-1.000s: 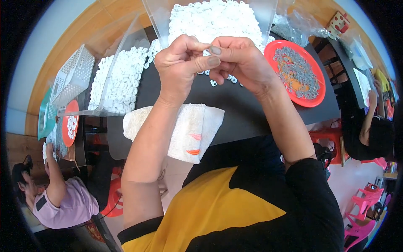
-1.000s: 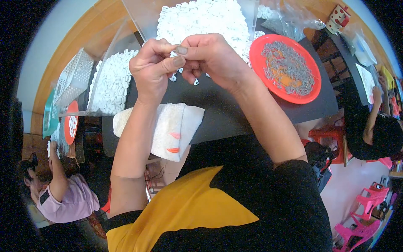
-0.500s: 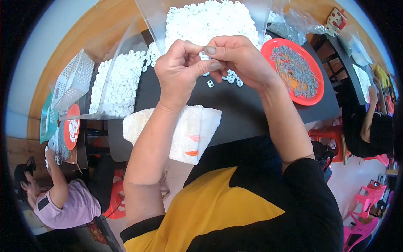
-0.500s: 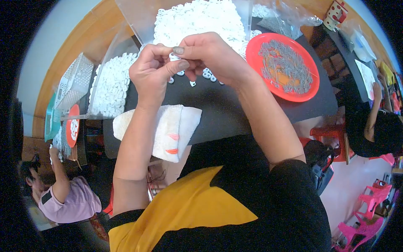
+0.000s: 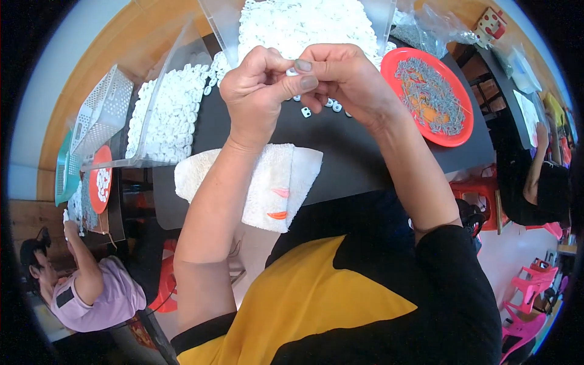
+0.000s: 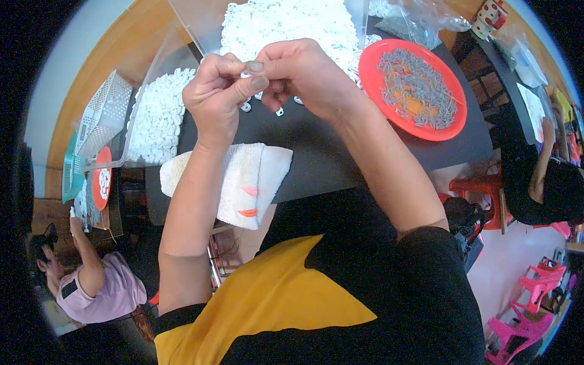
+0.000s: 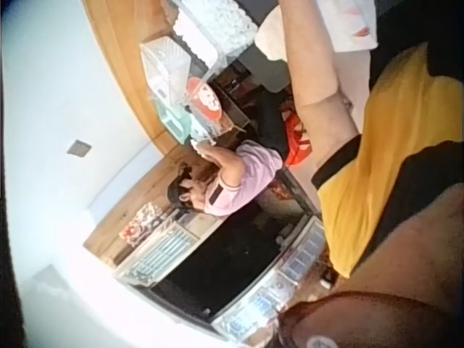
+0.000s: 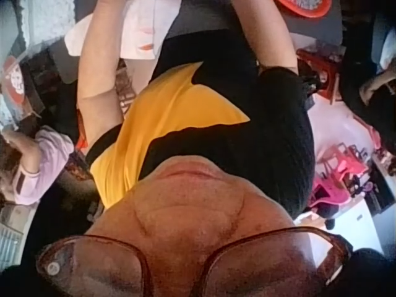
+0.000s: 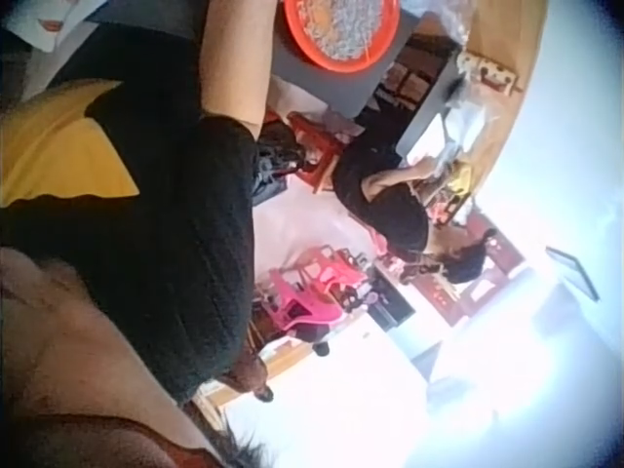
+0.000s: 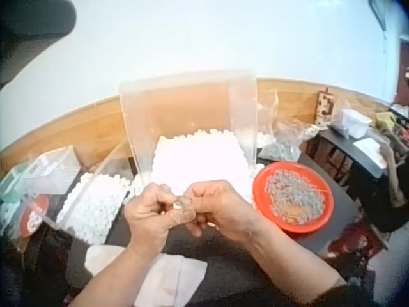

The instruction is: Manually inserting small metal pins into white plastic circular connectors at a workstation.

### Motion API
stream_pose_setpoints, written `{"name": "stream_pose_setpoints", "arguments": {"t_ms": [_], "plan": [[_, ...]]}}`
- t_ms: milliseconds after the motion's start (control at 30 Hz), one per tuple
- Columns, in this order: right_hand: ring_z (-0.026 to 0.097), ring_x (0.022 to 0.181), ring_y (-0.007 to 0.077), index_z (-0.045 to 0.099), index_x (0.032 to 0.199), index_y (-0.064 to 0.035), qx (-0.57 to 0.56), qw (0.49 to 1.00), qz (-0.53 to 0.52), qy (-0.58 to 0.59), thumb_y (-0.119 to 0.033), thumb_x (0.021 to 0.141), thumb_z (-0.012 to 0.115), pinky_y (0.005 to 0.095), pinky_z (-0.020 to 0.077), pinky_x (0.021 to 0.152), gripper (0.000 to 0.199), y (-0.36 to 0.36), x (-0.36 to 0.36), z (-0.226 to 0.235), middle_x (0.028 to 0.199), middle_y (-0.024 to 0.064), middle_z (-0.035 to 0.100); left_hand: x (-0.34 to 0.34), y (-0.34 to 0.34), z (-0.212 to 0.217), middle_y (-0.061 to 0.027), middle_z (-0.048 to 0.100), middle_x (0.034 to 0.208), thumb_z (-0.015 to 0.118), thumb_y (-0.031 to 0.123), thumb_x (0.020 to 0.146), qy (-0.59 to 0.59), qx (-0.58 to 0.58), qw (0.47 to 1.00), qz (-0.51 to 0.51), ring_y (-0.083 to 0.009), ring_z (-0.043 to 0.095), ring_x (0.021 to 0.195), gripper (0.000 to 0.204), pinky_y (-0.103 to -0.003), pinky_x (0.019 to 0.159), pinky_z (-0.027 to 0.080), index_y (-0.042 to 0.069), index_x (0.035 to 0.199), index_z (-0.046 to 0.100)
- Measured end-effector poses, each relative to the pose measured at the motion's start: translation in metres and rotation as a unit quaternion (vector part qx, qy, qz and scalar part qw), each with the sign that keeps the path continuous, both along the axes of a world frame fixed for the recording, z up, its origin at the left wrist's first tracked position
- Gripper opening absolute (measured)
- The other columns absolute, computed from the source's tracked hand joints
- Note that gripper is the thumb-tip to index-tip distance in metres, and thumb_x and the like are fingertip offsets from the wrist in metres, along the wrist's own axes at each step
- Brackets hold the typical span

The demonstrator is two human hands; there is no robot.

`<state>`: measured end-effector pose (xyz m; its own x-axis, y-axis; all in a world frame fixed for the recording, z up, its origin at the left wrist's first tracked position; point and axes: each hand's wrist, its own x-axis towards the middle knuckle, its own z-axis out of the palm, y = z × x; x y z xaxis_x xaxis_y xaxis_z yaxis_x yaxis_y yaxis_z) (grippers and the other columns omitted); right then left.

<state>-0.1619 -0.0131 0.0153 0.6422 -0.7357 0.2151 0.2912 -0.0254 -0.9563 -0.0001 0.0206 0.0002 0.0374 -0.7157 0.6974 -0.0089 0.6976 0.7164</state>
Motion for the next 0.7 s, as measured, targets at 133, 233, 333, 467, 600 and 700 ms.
{"name": "stream_pose_setpoints", "arguments": {"t_ms": [133, 233, 333, 467, 600, 700], "plan": [[0.056, 0.053, 0.0106, 0.061, 0.079, -0.0036, -0.020, 0.997, -0.063, 0.042, -0.020, 0.094, 0.056, 0.0205, 0.0385, 0.049, 0.023, -0.0024, -0.0030, 0.0046, 0.062, 0.0013, 0.056, -0.0064, -0.0017, 0.0006, 0.0010, 0.062, 0.072, 0.078, 0.003, 0.073, 0.048, 0.088, 0.995, -0.018, -0.0028, 0.054, 0.062, 0.019, -0.016, 0.049, 0.040, 0.003, 0.086, 0.063], [0.056, 0.054, 0.0100, 0.061, 0.078, -0.0040, -0.037, 0.991, -0.118, 0.045, -0.018, 0.094, 0.055, 0.0197, 0.0366, 0.051, 0.022, -0.0064, -0.0044, 0.0043, 0.061, 0.0008, 0.056, -0.0039, -0.0024, 0.0014, 0.0006, 0.063, 0.075, 0.077, 0.003, 0.075, 0.019, 0.117, 0.993, 0.014, -0.0027, 0.054, 0.063, 0.020, -0.016, 0.049, 0.041, 0.003, 0.093, 0.066], [0.057, 0.055, 0.0098, 0.061, 0.077, -0.0043, -0.022, 0.993, -0.111, 0.039, -0.017, 0.094, 0.055, 0.0192, 0.0364, 0.052, 0.022, -0.0086, -0.0073, 0.0065, 0.062, 0.0004, 0.056, -0.0033, -0.0023, 0.0024, 0.0006, 0.064, 0.075, 0.076, 0.003, 0.076, 0.017, 0.134, 0.990, 0.028, -0.0025, 0.054, 0.063, 0.021, -0.016, 0.049, 0.040, 0.003, 0.095, 0.067], [0.057, 0.055, 0.0099, 0.061, 0.077, -0.0050, -0.025, 0.992, -0.112, 0.051, -0.017, 0.094, 0.055, 0.0192, 0.0367, 0.052, 0.021, -0.0082, -0.0069, 0.0064, 0.062, 0.0001, 0.056, -0.0045, -0.0022, 0.0031, 0.0014, 0.063, 0.074, 0.075, 0.003, 0.076, 0.011, 0.129, 0.991, 0.030, -0.0022, 0.052, 0.062, 0.021, -0.016, 0.048, 0.039, 0.003, 0.096, 0.068], [0.057, 0.055, 0.0098, 0.061, 0.077, -0.0055, -0.034, 0.992, -0.113, 0.048, -0.017, 0.093, 0.056, 0.0194, 0.0372, 0.052, 0.021, -0.0052, -0.0061, 0.0085, 0.062, 0.0001, 0.057, -0.0047, 0.0005, 0.0048, -0.0042, 0.064, 0.080, 0.072, 0.001, 0.079, -0.011, 0.112, 0.993, 0.027, -0.0065, 0.055, 0.064, 0.021, -0.019, 0.050, 0.042, -0.002, 0.099, 0.066], [0.056, 0.055, 0.0093, 0.062, 0.078, -0.0051, -0.035, 0.992, -0.113, 0.040, -0.018, 0.093, 0.057, 0.0191, 0.0369, 0.051, 0.021, -0.0059, -0.0054, 0.0057, 0.062, 0.0000, 0.057, -0.0054, 0.0016, 0.0051, -0.0042, 0.064, 0.080, 0.072, 0.001, 0.080, -0.008, 0.116, 0.993, 0.022, -0.0062, 0.055, 0.064, 0.021, -0.018, 0.050, 0.042, -0.002, 0.100, 0.066]]}}
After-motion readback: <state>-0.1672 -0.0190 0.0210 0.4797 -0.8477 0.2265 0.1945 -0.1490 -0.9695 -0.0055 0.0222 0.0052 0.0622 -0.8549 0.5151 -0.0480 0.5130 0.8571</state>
